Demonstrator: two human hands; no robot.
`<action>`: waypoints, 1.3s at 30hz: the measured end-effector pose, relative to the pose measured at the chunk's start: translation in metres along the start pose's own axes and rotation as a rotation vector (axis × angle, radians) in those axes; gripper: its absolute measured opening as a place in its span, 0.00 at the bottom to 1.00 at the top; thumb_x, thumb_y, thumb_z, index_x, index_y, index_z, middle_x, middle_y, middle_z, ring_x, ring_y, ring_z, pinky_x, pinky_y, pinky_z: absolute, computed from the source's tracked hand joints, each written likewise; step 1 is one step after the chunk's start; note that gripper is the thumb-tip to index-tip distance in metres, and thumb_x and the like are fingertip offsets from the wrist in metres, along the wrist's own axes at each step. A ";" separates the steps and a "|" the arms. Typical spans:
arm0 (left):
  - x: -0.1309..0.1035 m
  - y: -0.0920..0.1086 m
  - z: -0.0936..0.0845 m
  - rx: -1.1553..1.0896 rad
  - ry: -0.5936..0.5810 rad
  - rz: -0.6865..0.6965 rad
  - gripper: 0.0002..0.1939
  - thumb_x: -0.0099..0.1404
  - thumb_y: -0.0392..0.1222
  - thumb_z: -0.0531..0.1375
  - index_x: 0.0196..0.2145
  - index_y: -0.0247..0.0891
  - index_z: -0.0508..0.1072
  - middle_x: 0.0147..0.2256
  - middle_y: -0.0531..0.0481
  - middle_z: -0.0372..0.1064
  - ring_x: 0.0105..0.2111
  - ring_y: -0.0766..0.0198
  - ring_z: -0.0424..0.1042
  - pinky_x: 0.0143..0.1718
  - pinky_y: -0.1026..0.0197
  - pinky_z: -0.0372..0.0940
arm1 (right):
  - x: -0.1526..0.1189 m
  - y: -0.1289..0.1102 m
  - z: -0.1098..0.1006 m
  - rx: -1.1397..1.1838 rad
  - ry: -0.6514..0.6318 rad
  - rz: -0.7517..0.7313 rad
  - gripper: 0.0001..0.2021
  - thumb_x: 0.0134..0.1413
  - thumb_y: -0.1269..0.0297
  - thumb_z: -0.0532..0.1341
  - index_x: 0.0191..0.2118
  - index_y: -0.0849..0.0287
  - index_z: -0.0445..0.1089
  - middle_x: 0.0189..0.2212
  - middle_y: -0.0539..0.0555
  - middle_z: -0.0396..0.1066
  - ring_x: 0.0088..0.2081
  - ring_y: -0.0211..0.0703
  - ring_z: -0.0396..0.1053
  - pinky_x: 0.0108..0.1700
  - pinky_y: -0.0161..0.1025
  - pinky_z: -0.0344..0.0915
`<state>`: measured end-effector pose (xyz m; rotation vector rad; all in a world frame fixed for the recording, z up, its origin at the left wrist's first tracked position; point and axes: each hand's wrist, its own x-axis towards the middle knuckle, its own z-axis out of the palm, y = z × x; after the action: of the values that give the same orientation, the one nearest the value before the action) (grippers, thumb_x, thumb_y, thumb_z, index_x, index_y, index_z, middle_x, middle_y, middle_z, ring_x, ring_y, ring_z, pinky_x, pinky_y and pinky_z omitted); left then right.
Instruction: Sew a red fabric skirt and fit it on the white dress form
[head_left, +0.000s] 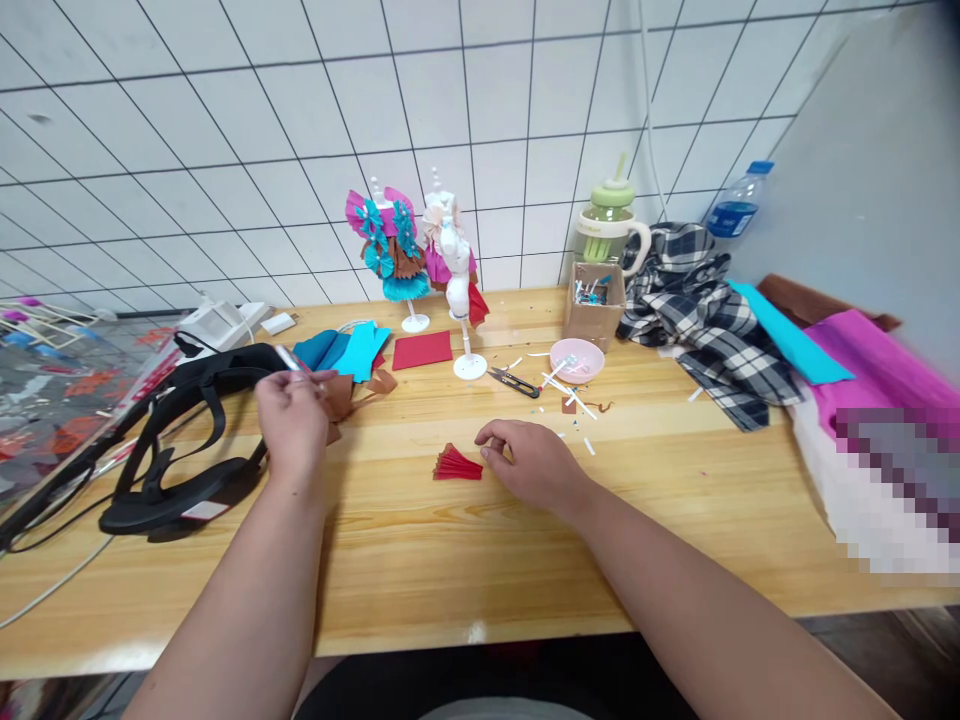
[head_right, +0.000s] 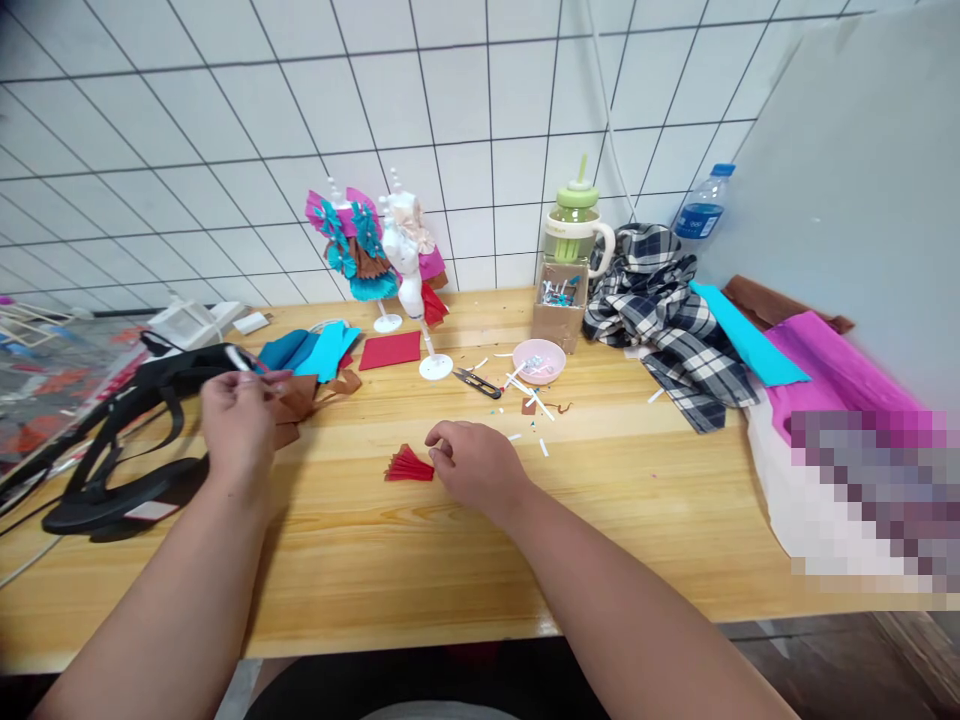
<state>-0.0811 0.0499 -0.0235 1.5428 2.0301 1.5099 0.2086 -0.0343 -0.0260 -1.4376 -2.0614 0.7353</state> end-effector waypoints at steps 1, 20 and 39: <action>0.000 0.003 -0.003 -0.049 0.129 0.052 0.11 0.72 0.47 0.42 0.46 0.39 0.56 0.40 0.45 0.73 0.41 0.61 0.74 0.45 0.54 0.65 | 0.000 0.000 0.000 0.001 -0.003 -0.003 0.09 0.57 0.67 0.56 0.41 0.55 0.72 0.33 0.49 0.76 0.36 0.40 0.69 0.38 0.37 0.58; -0.102 0.069 0.021 -0.154 -0.896 0.497 0.07 0.70 0.43 0.49 0.44 0.41 0.61 0.31 0.53 0.73 0.30 0.64 0.73 0.35 0.61 0.66 | -0.004 -0.011 0.001 0.463 0.330 -0.120 0.24 0.54 0.63 0.62 0.56 0.55 0.56 0.51 0.58 0.72 0.43 0.43 0.70 0.37 0.37 0.67; -0.092 0.074 0.022 0.140 -0.896 0.826 0.11 0.71 0.37 0.47 0.43 0.39 0.69 0.39 0.45 0.72 0.40 0.58 0.69 0.41 0.57 0.63 | -0.003 -0.009 0.004 0.485 0.284 -0.069 0.08 0.54 0.70 0.58 0.39 0.54 0.60 0.45 0.53 0.76 0.36 0.37 0.73 0.37 0.36 0.68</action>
<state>0.0193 -0.0141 -0.0128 2.6390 1.0254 0.5429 0.2003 -0.0401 -0.0228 -1.1162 -1.5710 0.8720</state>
